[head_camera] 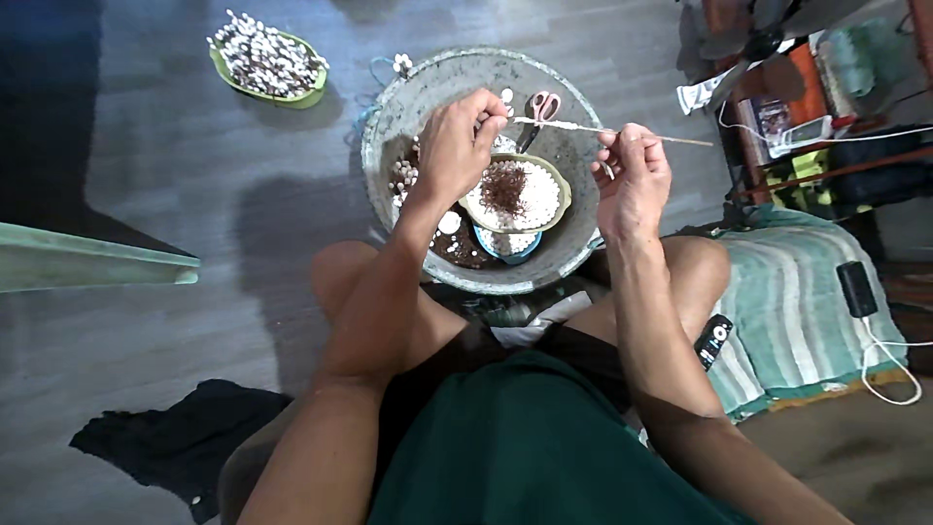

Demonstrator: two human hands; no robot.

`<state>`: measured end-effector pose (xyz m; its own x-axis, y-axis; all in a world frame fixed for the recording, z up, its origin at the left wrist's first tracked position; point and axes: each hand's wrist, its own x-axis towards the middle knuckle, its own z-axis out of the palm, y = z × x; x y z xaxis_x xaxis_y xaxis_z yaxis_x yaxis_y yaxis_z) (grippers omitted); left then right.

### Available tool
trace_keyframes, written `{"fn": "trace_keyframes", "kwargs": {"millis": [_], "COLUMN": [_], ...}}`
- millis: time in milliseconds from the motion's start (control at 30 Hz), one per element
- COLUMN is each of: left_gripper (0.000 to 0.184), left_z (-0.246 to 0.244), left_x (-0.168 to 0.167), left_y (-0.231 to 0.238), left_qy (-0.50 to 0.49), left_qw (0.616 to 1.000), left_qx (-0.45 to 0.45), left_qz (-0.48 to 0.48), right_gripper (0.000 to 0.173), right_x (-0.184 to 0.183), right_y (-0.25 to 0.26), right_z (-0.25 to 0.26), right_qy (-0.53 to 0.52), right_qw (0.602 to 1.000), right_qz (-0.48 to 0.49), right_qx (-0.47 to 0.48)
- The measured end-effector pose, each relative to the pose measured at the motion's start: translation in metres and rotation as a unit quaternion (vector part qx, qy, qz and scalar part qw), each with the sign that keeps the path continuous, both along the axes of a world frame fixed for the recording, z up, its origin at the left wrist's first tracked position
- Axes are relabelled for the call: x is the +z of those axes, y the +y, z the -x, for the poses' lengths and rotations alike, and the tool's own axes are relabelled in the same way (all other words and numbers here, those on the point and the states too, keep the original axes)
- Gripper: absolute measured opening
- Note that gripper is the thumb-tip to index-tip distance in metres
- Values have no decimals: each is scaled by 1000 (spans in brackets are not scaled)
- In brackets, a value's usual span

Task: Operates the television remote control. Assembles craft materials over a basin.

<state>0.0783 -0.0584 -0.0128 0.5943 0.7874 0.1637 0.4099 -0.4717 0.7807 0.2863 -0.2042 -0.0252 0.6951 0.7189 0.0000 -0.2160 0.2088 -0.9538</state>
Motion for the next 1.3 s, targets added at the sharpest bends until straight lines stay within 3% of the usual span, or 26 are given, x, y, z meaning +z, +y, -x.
{"fn": "trace_keyframes", "kwargs": {"millis": [967,1300], "left_gripper": [22,21], "left_z": [-2,-3], "left_x": [-3,-3], "left_y": [-1,-2], "left_qy": [-11,-8], "left_qw": [1000,1000], "left_qx": [-10,-11], "left_qz": [-6,-9], "right_gripper": [14,15], "right_x": [9,10], "right_y": [-3,-6], "right_z": [-3,-2], "right_qy": [-63,-37], "right_qw": [998,999], "right_qz": [-1,-9], "right_qx": [-10,-8]}}
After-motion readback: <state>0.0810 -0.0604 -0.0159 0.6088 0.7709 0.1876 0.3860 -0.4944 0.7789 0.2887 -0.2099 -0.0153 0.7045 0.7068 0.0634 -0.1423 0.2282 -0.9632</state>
